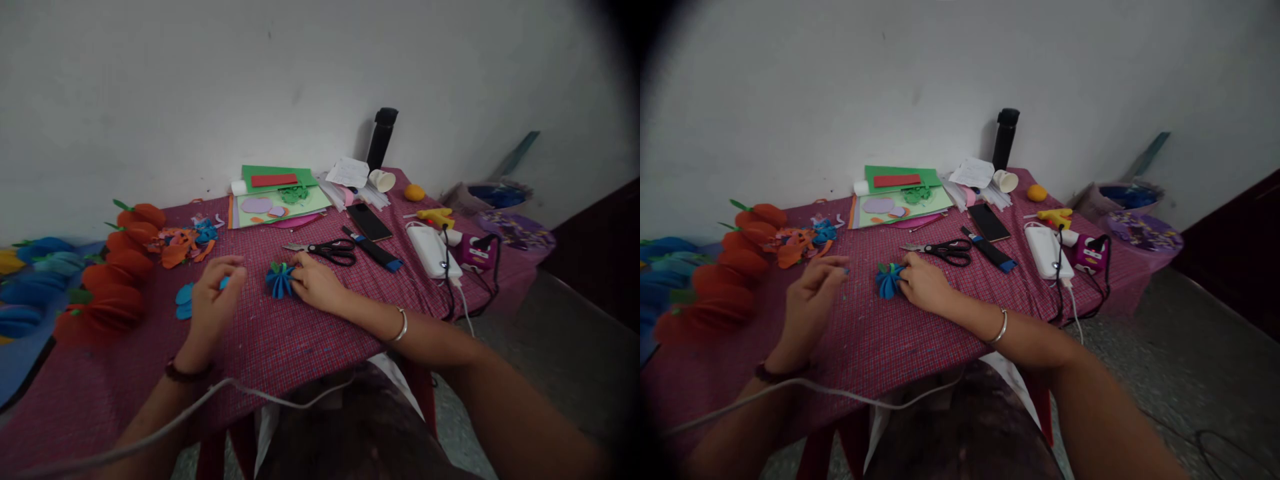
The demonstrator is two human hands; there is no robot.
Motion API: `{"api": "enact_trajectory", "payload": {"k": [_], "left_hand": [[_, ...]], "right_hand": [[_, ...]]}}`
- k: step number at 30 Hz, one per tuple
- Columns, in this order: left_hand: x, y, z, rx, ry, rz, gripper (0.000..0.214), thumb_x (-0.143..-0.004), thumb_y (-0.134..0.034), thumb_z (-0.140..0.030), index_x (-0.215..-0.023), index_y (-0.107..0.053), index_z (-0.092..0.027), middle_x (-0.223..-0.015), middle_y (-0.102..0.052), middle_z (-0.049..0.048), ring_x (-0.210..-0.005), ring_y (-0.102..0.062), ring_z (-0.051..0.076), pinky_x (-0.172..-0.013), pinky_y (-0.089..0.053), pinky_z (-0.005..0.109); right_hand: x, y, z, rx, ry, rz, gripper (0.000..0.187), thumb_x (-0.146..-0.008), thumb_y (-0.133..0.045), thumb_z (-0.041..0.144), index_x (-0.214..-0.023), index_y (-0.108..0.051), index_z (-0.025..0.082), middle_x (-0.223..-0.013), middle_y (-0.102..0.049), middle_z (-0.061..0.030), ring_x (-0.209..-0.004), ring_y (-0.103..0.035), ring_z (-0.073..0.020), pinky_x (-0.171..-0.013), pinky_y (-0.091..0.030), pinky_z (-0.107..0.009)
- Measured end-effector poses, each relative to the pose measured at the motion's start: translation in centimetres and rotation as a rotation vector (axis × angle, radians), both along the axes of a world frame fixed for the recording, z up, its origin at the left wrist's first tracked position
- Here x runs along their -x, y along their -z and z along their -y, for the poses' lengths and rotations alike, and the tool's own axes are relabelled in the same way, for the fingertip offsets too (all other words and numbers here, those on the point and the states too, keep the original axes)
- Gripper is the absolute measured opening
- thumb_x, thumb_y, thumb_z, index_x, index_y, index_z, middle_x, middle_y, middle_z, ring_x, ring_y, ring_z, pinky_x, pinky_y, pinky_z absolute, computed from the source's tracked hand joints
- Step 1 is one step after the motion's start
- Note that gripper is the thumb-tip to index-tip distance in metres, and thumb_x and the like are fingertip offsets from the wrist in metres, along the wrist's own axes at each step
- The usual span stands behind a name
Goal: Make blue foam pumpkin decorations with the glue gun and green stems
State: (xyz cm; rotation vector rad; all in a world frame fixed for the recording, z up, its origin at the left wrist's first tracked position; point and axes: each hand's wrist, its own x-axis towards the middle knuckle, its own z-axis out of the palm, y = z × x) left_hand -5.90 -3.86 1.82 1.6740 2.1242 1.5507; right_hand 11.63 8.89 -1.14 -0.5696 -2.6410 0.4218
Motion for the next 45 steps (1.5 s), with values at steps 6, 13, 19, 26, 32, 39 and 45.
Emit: {"api": "enact_trajectory", "payload": {"k": [6,13,19,26,32,39,45], "left_hand": [[0.8,-0.1,0.4,0.188,0.063,0.236,0.02,-0.077,-0.063,-0.037,-0.069,-0.059,-0.019,-0.062,-0.055,-0.0035,-0.058,-0.05,0.012,-0.056,-0.04,0.025],[-0.5,1.5,-0.7,0.408,0.261,0.11,0.014,-0.074,-0.061,-0.03,-0.068,-0.056,-0.018,-0.064,-0.056,-0.0022,-0.06,-0.052,0.013,-0.056,-0.04,0.025],[0.2,2.9,-0.9,0.31,0.198,-0.295,0.011,-0.078,-0.053,-0.017,-0.067,-0.055,-0.019,-0.067,-0.051,-0.0007,-0.066,-0.05,0.015,-0.06,-0.038,0.027],[-0.9,3.1,-0.5,0.337,0.248,-0.74,0.02,-0.091,-0.047,-0.02,-0.079,-0.062,-0.017,-0.08,-0.06,0.0062,-0.079,-0.053,0.022,-0.073,-0.043,0.034],[-0.9,3.4,-0.6,0.295,0.309,-0.656,0.028,-0.096,-0.038,-0.022,-0.079,-0.059,-0.017,-0.078,-0.062,0.0056,-0.077,-0.055,0.02,-0.073,-0.044,0.032],[0.0,2.6,-0.8,0.376,0.103,-0.551,0.015,-0.091,-0.048,-0.029,-0.088,-0.057,-0.018,-0.085,-0.063,0.0061,-0.08,-0.058,0.022,-0.07,-0.042,0.033],[-0.6,3.1,-0.6,0.382,0.054,-0.234,0.018,-0.082,-0.055,-0.028,-0.068,-0.048,-0.021,-0.064,-0.054,-0.0013,-0.062,-0.053,0.016,-0.058,-0.038,0.028]], "right_hand": [[0.1,0.3,-0.1,0.024,-0.01,0.008,0.019,-0.091,-0.055,0.024,-0.086,-0.07,0.014,-0.115,-0.055,-0.0085,-0.089,-0.058,-0.0146,-0.08,-0.046,-0.027],[0.0,0.2,0.2,0.006,-0.025,0.0,0.021,-0.092,-0.053,0.024,-0.082,-0.069,0.015,-0.111,-0.056,-0.0072,-0.087,-0.058,-0.0134,-0.078,-0.046,-0.025],[0.0,0.4,0.6,-0.001,-0.075,-0.021,0.019,-0.091,-0.055,0.025,-0.081,-0.068,0.016,-0.112,-0.055,-0.0068,-0.09,-0.058,-0.0142,-0.079,-0.046,-0.026],[0.0,0.4,1.0,-0.039,-0.096,-0.012,0.019,-0.092,-0.054,0.027,-0.089,-0.069,0.016,-0.113,-0.056,-0.0067,-0.088,-0.058,-0.0142,-0.08,-0.046,-0.027],[0.1,0.0,1.2,-0.01,-0.102,-0.028,0.02,-0.094,-0.05,0.024,-0.089,-0.068,0.016,-0.11,-0.057,-0.0069,-0.089,-0.057,-0.0144,-0.078,-0.045,-0.026],[0.1,0.3,0.6,0.018,-0.067,-0.049,0.02,-0.092,-0.054,0.026,-0.084,-0.069,0.016,-0.11,-0.057,-0.0062,-0.088,-0.058,-0.0137,-0.078,-0.045,-0.025],[0.2,0.3,0.6,0.029,-0.07,-0.05,0.022,-0.092,-0.054,0.027,-0.081,-0.069,0.015,-0.11,-0.058,-0.0066,-0.089,-0.059,-0.014,-0.079,-0.046,-0.026]]}}
